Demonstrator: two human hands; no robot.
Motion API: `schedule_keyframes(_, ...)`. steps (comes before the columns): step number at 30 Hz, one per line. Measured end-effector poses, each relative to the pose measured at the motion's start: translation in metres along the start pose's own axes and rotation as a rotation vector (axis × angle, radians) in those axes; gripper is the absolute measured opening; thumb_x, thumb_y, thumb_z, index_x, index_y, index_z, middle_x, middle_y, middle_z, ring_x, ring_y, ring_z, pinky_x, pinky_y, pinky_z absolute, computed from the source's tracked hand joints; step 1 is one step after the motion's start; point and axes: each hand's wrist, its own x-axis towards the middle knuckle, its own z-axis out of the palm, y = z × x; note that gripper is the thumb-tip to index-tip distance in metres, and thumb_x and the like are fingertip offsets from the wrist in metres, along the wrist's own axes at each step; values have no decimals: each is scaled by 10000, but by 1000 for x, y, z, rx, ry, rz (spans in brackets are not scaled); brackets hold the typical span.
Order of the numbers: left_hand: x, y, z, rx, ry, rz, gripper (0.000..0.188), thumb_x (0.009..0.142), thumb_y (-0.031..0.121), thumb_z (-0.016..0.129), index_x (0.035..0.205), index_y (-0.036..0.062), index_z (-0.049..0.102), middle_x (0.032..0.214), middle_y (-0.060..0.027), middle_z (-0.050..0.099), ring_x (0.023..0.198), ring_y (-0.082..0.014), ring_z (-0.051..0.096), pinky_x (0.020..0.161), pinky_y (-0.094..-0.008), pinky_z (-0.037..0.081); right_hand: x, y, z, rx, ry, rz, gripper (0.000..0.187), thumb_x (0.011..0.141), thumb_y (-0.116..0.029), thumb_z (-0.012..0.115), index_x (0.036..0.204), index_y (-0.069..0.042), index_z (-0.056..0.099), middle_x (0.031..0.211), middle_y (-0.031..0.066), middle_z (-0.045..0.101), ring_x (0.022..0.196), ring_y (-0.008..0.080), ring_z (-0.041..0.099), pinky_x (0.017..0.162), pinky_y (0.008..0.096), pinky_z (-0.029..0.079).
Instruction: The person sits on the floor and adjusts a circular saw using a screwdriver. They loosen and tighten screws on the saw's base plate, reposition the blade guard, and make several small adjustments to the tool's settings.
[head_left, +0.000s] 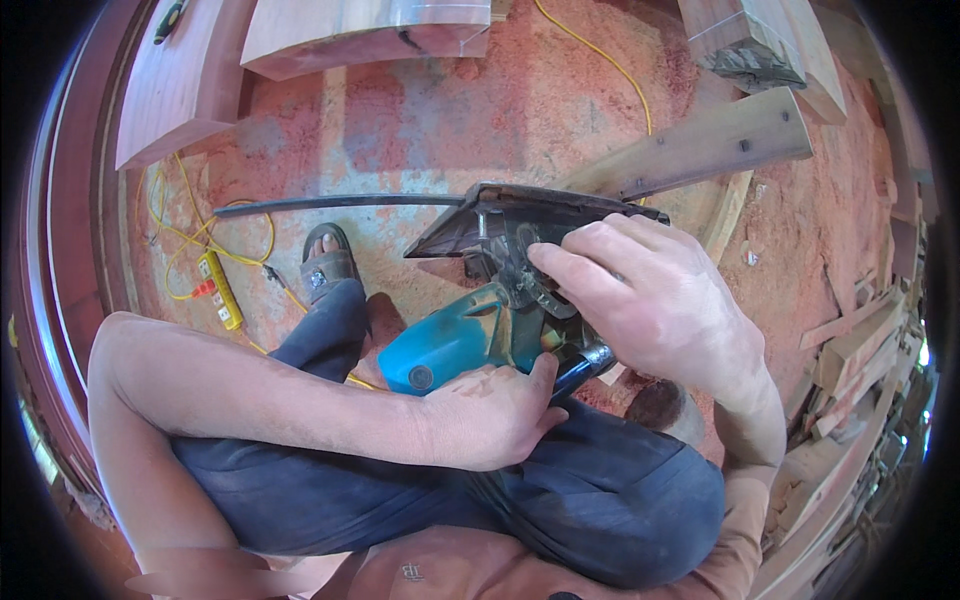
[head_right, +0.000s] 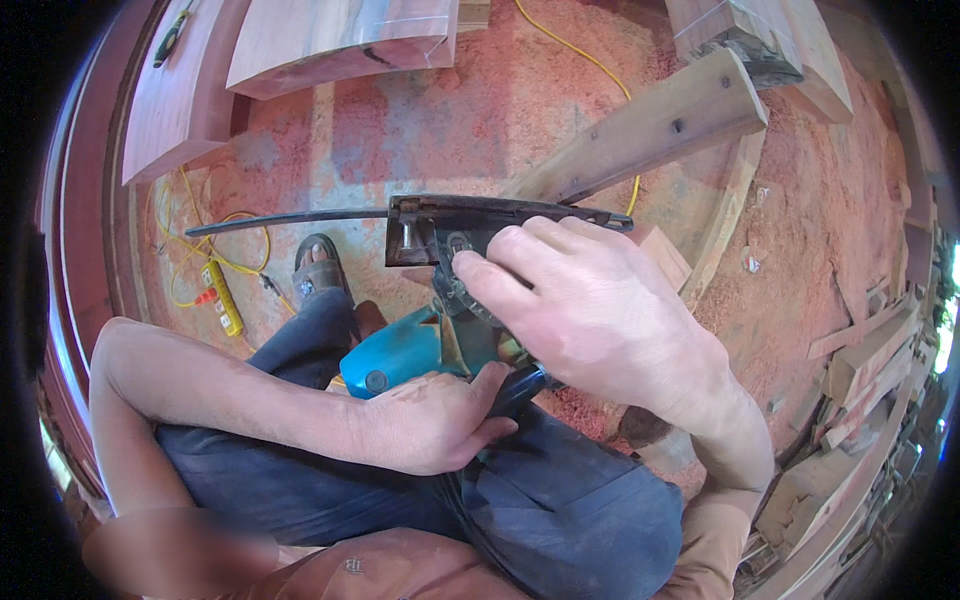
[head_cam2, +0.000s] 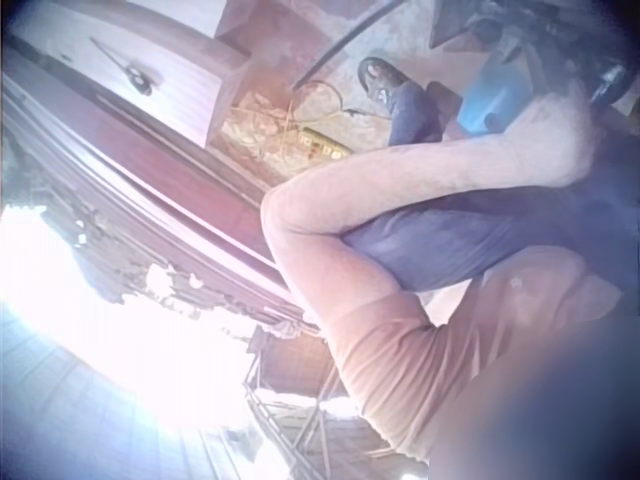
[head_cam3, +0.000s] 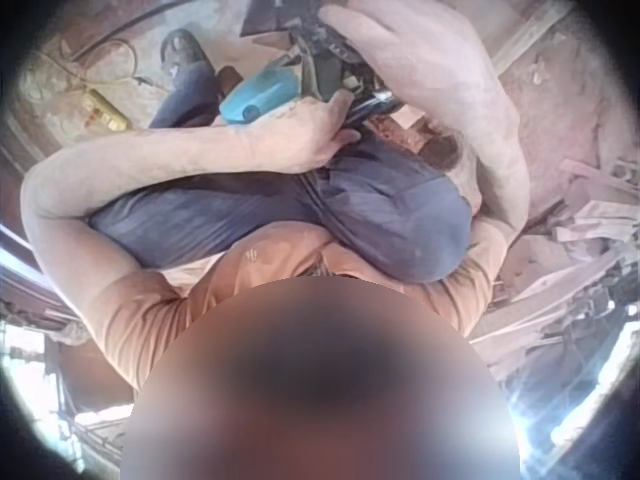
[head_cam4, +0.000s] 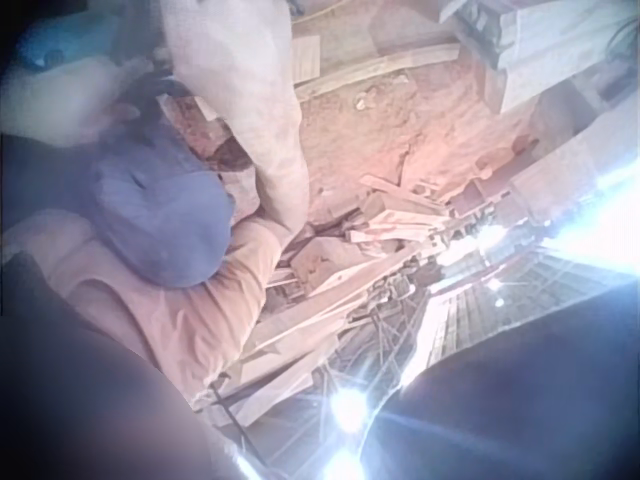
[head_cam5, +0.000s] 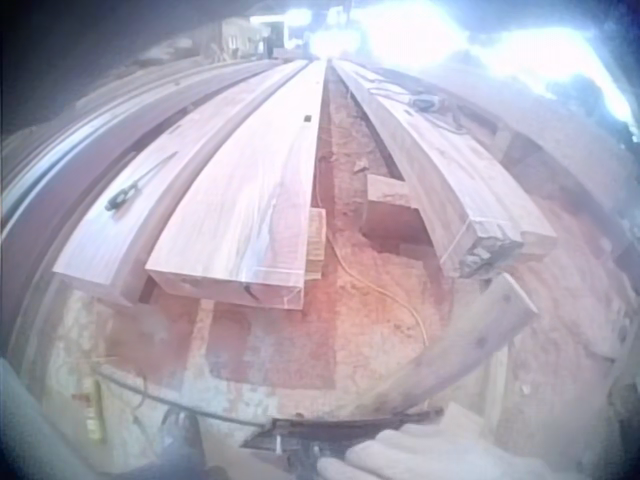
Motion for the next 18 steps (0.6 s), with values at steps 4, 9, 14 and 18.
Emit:
schedule_keyframes(4,7,-10,11,-29,-51,-13,415,1076,281,608,1190,-86,450,731,-259,701,752,-475,736,691,-553,574,14,-16,-13,-223,-185,-12,274,776,-117,726,1026,-6,698,931,83,647,810,253,671,707,386,557)
schedule_keyframes(9,22,-33,36,36,181,261,421,1072,315,611,1165,-94,581,816,-269,733,834,-465,755,761,-533,597,30,-51,-13,-686,-388,58,200,743,-162,728,897,-50,666,804,41,603,772,171,641,644,316,490)
schedule_keyframes(14,42,-45,54,71,246,285,425,1066,345,624,1107,-74,676,891,-285,750,909,-462,763,830,-514,606,34,-62,-10,-995,-316,67,146,739,-151,727,848,-74,668,777,23,593,779,162,641,643,303,482)
schedule_keyframes(18,48,-39,44,57,273,271,473,1065,354,630,1163,-109,637,913,-302,750,928,-460,765,851,-498,606,42,-36,-2,-993,-276,-44,125,750,-151,733,845,-80,692,777,33,622,768,184,662,622,328,502)
